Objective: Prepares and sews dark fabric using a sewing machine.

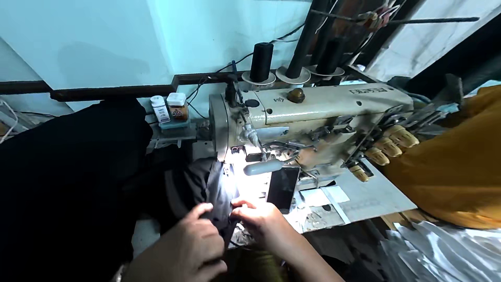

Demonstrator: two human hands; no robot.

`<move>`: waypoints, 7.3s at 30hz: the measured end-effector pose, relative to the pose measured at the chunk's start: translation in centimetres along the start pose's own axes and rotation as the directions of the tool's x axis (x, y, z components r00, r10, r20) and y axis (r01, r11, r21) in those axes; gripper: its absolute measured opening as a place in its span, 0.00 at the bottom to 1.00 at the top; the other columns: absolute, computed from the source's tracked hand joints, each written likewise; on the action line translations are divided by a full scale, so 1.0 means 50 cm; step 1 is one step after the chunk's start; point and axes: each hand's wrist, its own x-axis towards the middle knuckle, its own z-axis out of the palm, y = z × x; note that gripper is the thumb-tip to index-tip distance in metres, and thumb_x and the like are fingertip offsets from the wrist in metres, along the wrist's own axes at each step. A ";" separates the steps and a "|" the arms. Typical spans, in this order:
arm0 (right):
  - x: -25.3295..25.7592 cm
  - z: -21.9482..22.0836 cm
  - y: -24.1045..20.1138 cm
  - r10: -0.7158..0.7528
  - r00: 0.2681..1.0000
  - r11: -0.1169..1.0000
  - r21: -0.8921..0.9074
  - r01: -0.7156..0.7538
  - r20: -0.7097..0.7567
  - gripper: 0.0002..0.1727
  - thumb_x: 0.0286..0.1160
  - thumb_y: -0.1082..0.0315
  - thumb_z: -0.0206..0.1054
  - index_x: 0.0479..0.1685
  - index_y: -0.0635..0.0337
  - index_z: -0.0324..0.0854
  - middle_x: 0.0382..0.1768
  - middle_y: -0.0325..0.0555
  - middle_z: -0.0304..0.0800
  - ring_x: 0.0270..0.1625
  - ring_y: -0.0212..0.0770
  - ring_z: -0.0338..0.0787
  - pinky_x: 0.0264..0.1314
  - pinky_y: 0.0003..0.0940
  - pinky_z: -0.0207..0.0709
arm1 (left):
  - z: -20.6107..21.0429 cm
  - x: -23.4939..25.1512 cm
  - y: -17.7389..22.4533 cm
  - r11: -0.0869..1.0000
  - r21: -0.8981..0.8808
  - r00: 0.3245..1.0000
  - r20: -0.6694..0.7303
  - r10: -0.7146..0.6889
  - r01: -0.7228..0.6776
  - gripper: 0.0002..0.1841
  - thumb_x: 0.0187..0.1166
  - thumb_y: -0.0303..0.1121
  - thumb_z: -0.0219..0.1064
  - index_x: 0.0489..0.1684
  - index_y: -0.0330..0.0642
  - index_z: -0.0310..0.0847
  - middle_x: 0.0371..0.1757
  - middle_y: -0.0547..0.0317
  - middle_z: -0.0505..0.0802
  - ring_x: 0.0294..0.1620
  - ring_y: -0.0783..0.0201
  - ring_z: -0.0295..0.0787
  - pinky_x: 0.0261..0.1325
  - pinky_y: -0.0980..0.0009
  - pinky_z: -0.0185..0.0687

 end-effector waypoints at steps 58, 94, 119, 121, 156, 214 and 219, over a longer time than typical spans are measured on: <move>-0.064 0.005 -0.065 0.039 0.999 0.990 0.138 -0.040 0.009 0.10 0.74 0.71 0.68 0.48 0.48 0.92 0.58 0.41 0.93 0.49 0.33 0.94 0.44 0.30 0.89 | 0.093 -0.017 0.019 1.000 0.025 0.956 -0.292 -0.003 0.010 0.22 0.76 0.59 0.72 0.39 0.49 0.79 0.49 0.59 0.89 0.65 0.64 0.85 0.89 0.55 0.60; 0.000 0.020 0.003 0.057 0.993 0.998 -0.008 -0.058 -0.101 0.10 0.79 0.70 0.65 0.47 0.50 0.93 0.52 0.40 0.96 0.53 0.34 0.95 0.56 0.31 0.88 | -0.014 0.022 -0.022 0.895 0.380 0.972 -0.112 -0.207 0.234 0.17 0.69 0.55 0.73 0.28 0.51 0.86 0.43 0.60 0.93 0.63 0.53 0.89 0.80 0.33 0.65; -0.078 -0.018 -0.036 0.010 0.998 1.000 0.005 -0.009 -0.056 0.11 0.77 0.73 0.61 0.44 0.51 0.90 0.62 0.36 0.94 0.61 0.29 0.93 0.57 0.27 0.88 | 0.082 -0.034 -0.072 0.834 0.406 0.902 -0.371 -0.222 0.372 0.11 0.78 0.29 0.60 0.34 0.57 0.89 0.50 0.70 0.95 0.77 0.50 0.80 0.84 0.22 0.44; -0.074 -0.020 -0.037 0.010 0.999 1.000 -0.001 -0.010 -0.049 0.11 0.78 0.73 0.61 0.43 0.52 0.90 0.62 0.37 0.94 0.60 0.30 0.94 0.56 0.28 0.88 | 0.077 -0.028 -0.073 0.832 0.411 0.904 -0.363 -0.225 0.372 0.12 0.77 0.28 0.59 0.34 0.57 0.89 0.52 0.69 0.95 0.76 0.50 0.81 0.83 0.22 0.46; 0.031 0.049 0.041 -0.002 0.963 0.963 -0.260 -0.071 -0.270 0.12 0.77 0.70 0.64 0.48 0.51 0.94 0.45 0.41 0.98 0.45 0.39 0.97 0.46 0.38 0.91 | 0.057 0.083 -0.156 0.819 -0.014 0.701 -0.510 -0.499 0.573 0.17 0.76 0.53 0.67 0.32 0.50 0.90 0.69 0.57 0.90 0.80 0.49 0.76 0.78 0.38 0.69; -0.112 0.204 0.068 0.130 0.916 0.975 -0.121 -0.188 -0.379 0.17 0.81 0.58 0.60 0.36 0.52 0.95 0.19 0.36 0.90 0.23 0.32 0.89 0.27 0.32 0.82 | -0.060 0.122 -0.385 0.640 0.432 0.767 -0.449 -0.458 0.635 0.13 0.81 0.27 0.65 0.60 0.41 0.88 0.57 0.40 0.93 0.64 0.37 0.87 0.80 0.29 0.58; -0.112 0.208 0.071 0.136 0.921 0.973 -0.125 -0.193 -0.365 0.15 0.77 0.59 0.62 0.39 0.52 0.96 0.21 0.36 0.91 0.24 0.33 0.90 0.27 0.33 0.83 | -0.029 -0.018 -0.221 0.703 0.219 0.634 -0.659 -0.405 0.676 0.20 0.84 0.46 0.64 0.42 0.33 0.90 0.44 0.43 0.95 0.53 0.45 0.92 0.69 0.42 0.77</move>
